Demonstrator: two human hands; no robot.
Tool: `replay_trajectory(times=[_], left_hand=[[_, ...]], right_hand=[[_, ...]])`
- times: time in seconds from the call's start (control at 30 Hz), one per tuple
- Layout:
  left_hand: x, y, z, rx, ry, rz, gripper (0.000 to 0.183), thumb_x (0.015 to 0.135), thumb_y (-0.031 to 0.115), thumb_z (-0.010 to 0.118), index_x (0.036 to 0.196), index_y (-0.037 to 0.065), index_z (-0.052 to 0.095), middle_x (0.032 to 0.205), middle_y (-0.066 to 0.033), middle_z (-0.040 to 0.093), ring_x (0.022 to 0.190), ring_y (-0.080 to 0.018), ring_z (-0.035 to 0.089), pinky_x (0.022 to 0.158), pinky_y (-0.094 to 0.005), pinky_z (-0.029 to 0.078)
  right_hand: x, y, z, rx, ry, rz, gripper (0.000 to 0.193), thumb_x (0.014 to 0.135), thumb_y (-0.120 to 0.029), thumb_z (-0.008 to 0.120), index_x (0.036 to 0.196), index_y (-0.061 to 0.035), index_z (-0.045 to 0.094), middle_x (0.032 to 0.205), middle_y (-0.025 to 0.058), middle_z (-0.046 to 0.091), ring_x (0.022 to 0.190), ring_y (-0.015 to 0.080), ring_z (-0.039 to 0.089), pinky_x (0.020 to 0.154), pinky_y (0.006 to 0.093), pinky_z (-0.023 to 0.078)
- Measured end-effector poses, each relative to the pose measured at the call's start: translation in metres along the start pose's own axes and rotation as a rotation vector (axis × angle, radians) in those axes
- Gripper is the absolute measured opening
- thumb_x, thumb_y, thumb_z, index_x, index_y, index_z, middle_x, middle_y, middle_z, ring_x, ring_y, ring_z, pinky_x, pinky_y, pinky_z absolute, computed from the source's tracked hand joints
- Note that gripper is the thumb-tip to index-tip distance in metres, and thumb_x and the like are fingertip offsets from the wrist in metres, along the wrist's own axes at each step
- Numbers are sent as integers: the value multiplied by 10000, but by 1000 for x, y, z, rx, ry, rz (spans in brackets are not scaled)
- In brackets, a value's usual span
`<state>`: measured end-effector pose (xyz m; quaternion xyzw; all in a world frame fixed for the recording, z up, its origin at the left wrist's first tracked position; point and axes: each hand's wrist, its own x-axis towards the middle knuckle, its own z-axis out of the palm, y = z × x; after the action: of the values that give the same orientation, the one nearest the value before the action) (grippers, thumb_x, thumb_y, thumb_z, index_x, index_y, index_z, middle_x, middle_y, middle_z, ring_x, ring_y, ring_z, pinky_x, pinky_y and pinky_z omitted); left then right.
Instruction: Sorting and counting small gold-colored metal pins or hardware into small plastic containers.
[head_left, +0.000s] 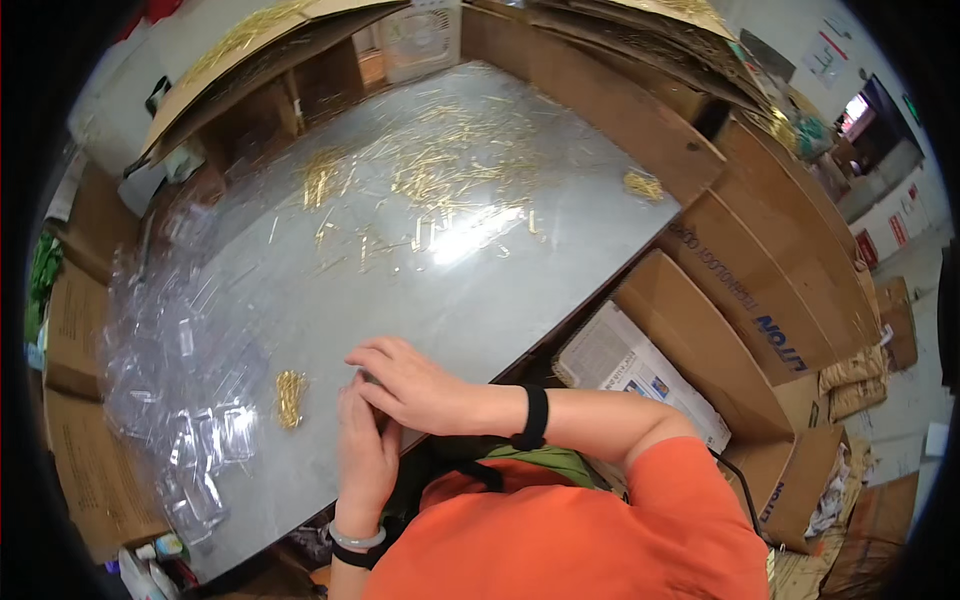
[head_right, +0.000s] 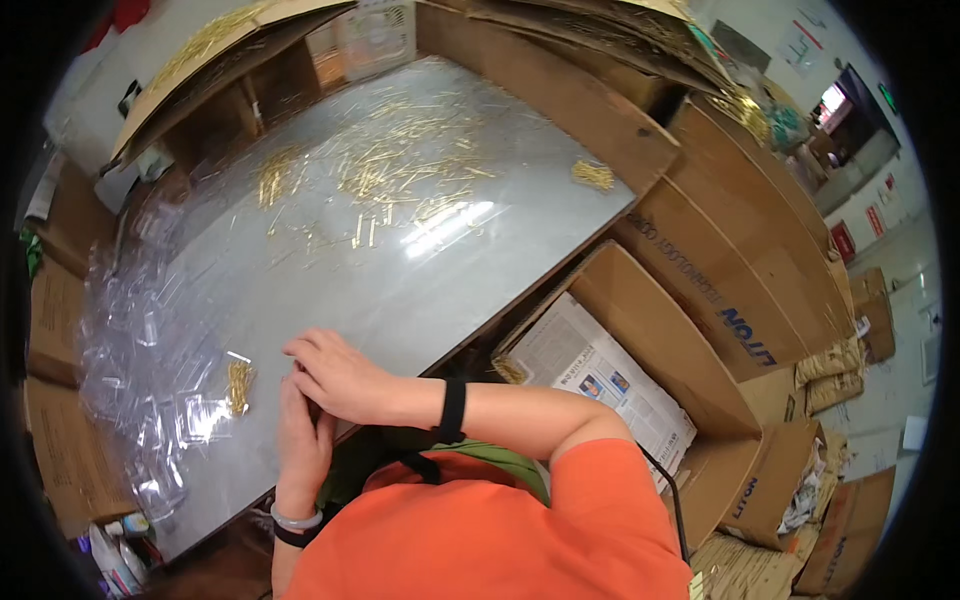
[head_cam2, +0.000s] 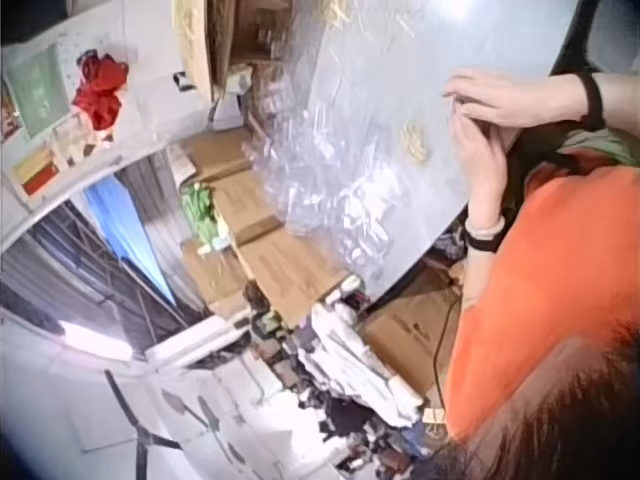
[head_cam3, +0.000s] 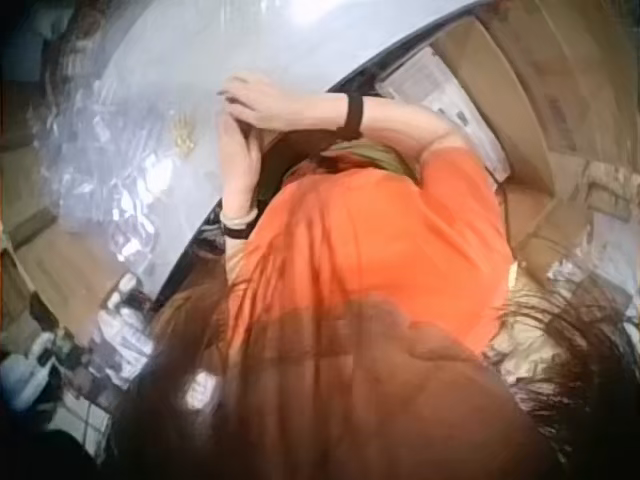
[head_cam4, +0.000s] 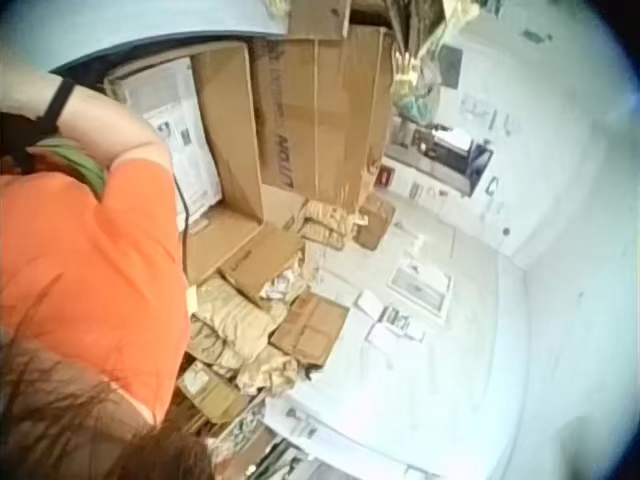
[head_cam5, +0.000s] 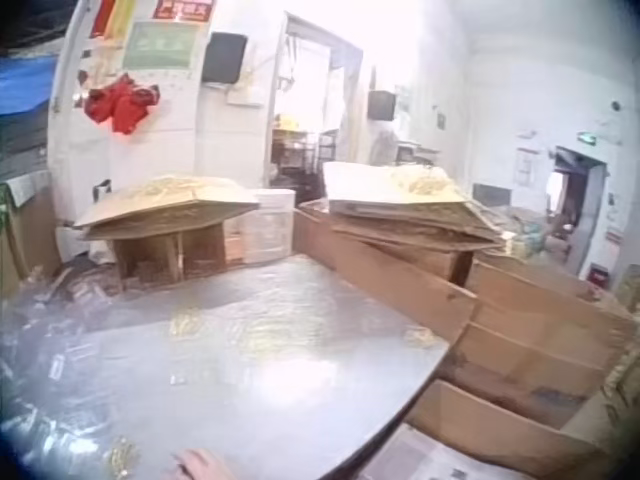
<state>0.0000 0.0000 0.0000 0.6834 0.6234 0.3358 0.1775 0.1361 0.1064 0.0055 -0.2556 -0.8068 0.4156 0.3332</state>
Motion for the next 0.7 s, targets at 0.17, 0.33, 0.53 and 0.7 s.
replay_trajectory(times=[0.17, 0.33, 0.53, 0.7], left_hand=[[1, 14, 8, -32, -8, -6, 545, 984, 60, 620, 1475, -33, 402, 1413, -287, 478, 1277, -470, 502, 1066, -476, 435], [-10, -4, 10, 182, 72, -2, 632, 982, 183, 663, 1512, -27, 391, 1525, -311, 386, 1429, -488, 360, 1181, -524, 313], [-10, -2, 8, 242, 56, 42, 669, 961, 172, 683, 1518, -48, 384, 1498, -303, 437, 1433, -470, 375, 1186, -522, 312], [-10, -2, 9, 183, 95, 76, 603, 974, 151, 666, 1488, -50, 422, 1477, -280, 476, 1393, -451, 435, 1162, -495, 351]], right_hand=[[18, 0, -30, -475, -10, -461, 343, 902, -171, 614, 1209, -19, 605, 1192, 163, 615, 1156, 334, 587, 1014, 437, 469], [47, -7, -48, -527, -213, -852, 257, 874, -175, 624, 1106, -64, 618, 1061, 101, 613, 1054, 281, 605, 924, 391, 485], [59, 18, -60, -574, -164, -789, 203, 839, -246, 676, 961, -87, 650, 900, 71, 636, 912, 276, 641, 825, 418, 502], [37, 18, -60, -572, -268, -573, 285, 932, -334, 654, 996, -57, 647, 924, 108, 635, 962, 308, 624, 838, 435, 500]])
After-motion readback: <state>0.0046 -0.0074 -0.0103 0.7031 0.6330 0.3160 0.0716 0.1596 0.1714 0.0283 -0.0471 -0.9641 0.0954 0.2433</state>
